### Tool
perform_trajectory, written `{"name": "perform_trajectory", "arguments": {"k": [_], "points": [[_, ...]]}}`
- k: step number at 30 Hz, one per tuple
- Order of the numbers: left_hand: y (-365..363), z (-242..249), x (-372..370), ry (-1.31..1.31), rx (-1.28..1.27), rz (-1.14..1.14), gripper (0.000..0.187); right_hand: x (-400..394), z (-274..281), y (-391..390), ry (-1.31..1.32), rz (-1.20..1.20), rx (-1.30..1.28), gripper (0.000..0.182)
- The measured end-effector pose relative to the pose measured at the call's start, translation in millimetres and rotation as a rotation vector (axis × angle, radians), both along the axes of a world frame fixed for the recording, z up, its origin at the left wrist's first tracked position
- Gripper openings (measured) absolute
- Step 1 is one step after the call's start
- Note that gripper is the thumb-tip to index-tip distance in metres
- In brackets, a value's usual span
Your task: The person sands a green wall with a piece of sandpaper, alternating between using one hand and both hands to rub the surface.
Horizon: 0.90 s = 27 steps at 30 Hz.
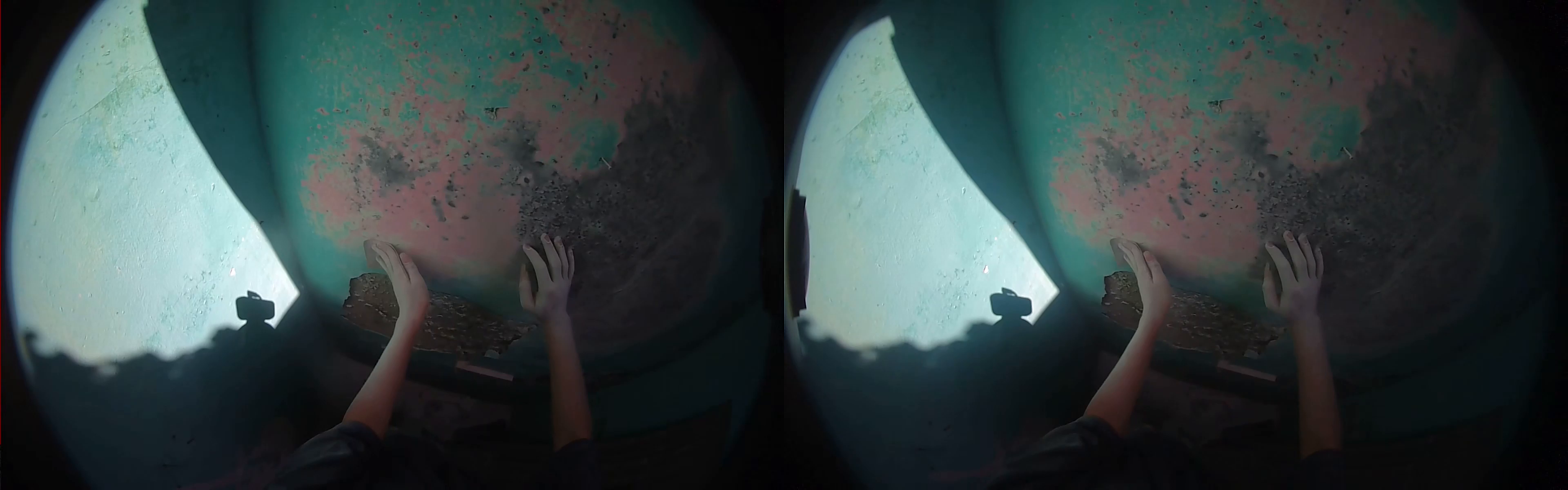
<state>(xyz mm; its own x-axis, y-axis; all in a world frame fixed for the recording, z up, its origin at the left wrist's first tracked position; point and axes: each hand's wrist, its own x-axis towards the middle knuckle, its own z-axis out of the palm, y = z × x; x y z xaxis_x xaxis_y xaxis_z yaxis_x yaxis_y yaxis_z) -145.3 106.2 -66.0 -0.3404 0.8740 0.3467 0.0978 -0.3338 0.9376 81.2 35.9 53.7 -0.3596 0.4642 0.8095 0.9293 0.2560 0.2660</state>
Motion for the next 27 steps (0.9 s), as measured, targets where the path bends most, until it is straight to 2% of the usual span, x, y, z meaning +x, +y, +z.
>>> {"name": "perform_trajectory", "arguments": {"k": [1,5,7,9,10,12,15,16,18,22,25,26,27], "points": [[1,0,5,0.007,-0.002,0.018,0.063,0,-3,-2,0.019,-0.016,-0.056,0.045],[-49,-3,73,0.144,0.067,-0.274,0.062,-14,-14,0,0.129,-0.024,-0.091,0.049],[-55,-5,71,0.165,0.081,-0.308,0.063,-31,-12,-13,0.149,-0.07,-0.124,0.047],[-54,-6,71,0.193,0.108,-0.336,0.063,-38,-20,-21,0.295,0.126,-0.22,0.043],[-54,-9,72,0.179,0.116,-0.337,0.064,-47,-22,-23,0.303,0.123,-0.211,0.043],[-58,-10,77,0.156,0.121,-0.352,0.069,-63,-23,-29,0.602,0.176,-0.611,0.036],[-62,-10,83,0.223,0.127,-0.391,0.074,-69,-28,-25,0.645,0.245,-0.646,0.036],[-62,-15,85,0.231,0.127,-0.392,0.074,-64,-36,-22,0.712,0.344,-0.63,0.034],[-58,-16,86,0.307,0.185,-0.324,0.089,-53,-44,-21,0.782,0.369,-0.655,0.033],[-66,-10,83,0.381,0.248,-0.354,0.098,-35,-49,-30,0.985,0.451,-0.755,0.031],[-71,-4,78,0.44,0.305,-0.439,0.101,-16,-48,-35,1.077,0.467,-0.682,0.029],[-73,-2,80,0.379,0.318,-0.46,0.098,-8,-48,-35,1.085,0.464,-0.674,0.029],[-78,4,81,0.319,0.327,-0.478,0.096,-2,-48,-35,1.134,0.426,-0.56,0.027]]}}
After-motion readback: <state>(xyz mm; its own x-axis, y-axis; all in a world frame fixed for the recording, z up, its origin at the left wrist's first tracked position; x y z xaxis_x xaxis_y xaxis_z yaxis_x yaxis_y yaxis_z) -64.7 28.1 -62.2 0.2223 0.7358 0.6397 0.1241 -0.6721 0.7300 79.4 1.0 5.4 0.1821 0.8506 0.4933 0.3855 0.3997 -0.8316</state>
